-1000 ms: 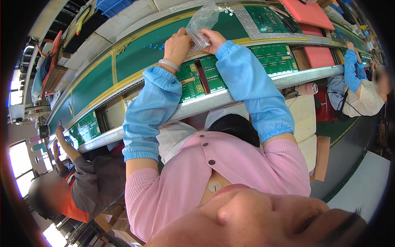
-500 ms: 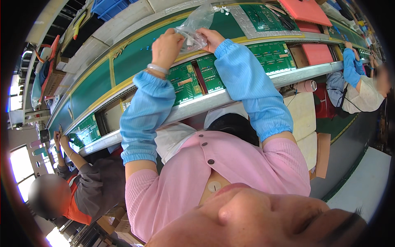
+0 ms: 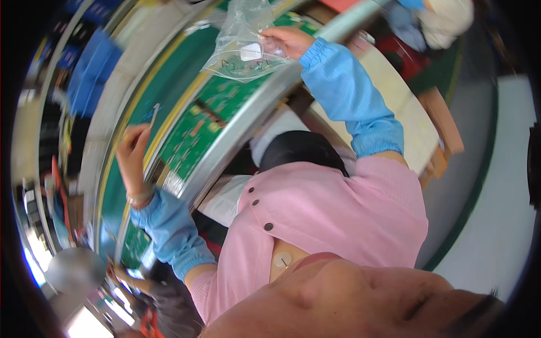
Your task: The recorder is assembling small electronic components onto circuit boards on a factory production line.
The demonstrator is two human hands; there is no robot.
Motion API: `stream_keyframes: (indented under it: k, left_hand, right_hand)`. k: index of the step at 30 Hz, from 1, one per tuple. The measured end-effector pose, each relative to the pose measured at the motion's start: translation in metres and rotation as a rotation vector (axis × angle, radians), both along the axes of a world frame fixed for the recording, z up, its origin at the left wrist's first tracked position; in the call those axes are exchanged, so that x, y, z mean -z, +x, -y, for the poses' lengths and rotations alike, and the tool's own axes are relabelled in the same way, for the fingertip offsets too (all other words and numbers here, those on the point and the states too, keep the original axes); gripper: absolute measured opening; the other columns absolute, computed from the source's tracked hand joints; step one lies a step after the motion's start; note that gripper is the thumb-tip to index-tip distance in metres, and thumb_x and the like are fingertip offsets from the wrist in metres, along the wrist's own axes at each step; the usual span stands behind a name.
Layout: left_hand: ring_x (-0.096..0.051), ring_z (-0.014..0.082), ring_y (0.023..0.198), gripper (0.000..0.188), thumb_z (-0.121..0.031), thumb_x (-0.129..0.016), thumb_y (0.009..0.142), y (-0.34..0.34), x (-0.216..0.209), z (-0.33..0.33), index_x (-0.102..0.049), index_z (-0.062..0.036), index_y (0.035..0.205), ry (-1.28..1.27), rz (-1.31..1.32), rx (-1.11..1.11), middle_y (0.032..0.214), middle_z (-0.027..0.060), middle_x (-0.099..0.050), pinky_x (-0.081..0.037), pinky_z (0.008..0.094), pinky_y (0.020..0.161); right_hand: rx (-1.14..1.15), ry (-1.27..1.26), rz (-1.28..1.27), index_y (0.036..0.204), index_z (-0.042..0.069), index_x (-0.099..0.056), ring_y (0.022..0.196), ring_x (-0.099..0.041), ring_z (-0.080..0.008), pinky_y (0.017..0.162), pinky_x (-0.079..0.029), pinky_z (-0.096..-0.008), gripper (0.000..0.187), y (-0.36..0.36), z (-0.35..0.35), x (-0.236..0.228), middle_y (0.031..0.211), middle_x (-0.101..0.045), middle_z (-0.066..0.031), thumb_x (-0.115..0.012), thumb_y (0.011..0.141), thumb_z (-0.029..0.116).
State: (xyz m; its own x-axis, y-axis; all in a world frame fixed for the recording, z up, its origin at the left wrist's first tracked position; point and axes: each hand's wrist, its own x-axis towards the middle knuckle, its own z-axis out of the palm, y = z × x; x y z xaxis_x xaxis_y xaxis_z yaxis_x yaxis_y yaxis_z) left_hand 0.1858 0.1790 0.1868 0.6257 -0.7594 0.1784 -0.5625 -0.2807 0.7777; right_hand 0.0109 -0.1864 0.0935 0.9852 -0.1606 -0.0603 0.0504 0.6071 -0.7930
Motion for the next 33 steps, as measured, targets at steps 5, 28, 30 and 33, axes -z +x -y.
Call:
stream_keyframes:
  k: [5, 28, 30, 33]
  left_hand:
    - [-0.043, 0.0052, 0.068, 0.009, -0.008, -0.055, 0.086, -0.013, 0.009, 0.012, -0.061, -0.0009, 0.085, 0.097, -0.033, -0.032, 0.076, -0.0035, -0.051, -0.035, 0.0187, 0.061]
    - [-0.031, 0.0007, 0.055, 0.011, -0.015, -0.059, 0.087, -0.095, 0.026, 0.140, -0.063, -0.0048, 0.086, 0.130, -0.167, 0.415, 0.068, -0.0083, -0.050, -0.022, 0.0173, 0.049]
    - [-0.033, 0.0006, 0.055, 0.011, -0.015, -0.059, 0.086, -0.101, 0.026, 0.140, -0.063, -0.0048, 0.086, 0.160, -0.182, 0.413, 0.069, -0.0081, -0.051, -0.024, 0.0170, 0.050]
    - [-0.035, 0.0004, 0.057, 0.010, -0.015, -0.059, 0.086, -0.101, 0.032, 0.133, -0.063, -0.0051, 0.086, 0.160, -0.214, 0.412, 0.069, -0.0079, -0.052, -0.026, 0.0168, 0.051]
  right_hand:
    - [0.371, -0.171, -0.105, 0.094, 0.005, -0.058, 0.070, -0.052, -0.0076, 0.065, -0.045, -0.0252, 0.019, -0.202, 0.069, 0.020, 0.079, -0.057, 0.0003, -0.055, 0.088, 0.023]
    - [1.659, -0.283, -2.092, 0.099, 0.007, -0.066, 0.099, -0.058, -0.0318, 0.086, -0.045, -0.0401, 0.049, -0.733, -0.176, 0.287, 0.104, -0.062, -0.0159, -0.054, 0.078, 0.050]
    - [1.640, -0.122, -2.175, 0.100, 0.007, -0.065, 0.102, -0.056, -0.0312, 0.087, -0.045, -0.0397, 0.050, -0.729, -0.164, 0.295, 0.108, -0.061, -0.0156, -0.053, 0.079, 0.050]
    - [1.656, 0.114, -2.225, 0.102, 0.004, -0.064, 0.102, -0.056, -0.0317, 0.087, -0.045, -0.0399, 0.050, -0.720, -0.159, 0.307, 0.110, -0.060, -0.0170, -0.050, 0.083, 0.048]
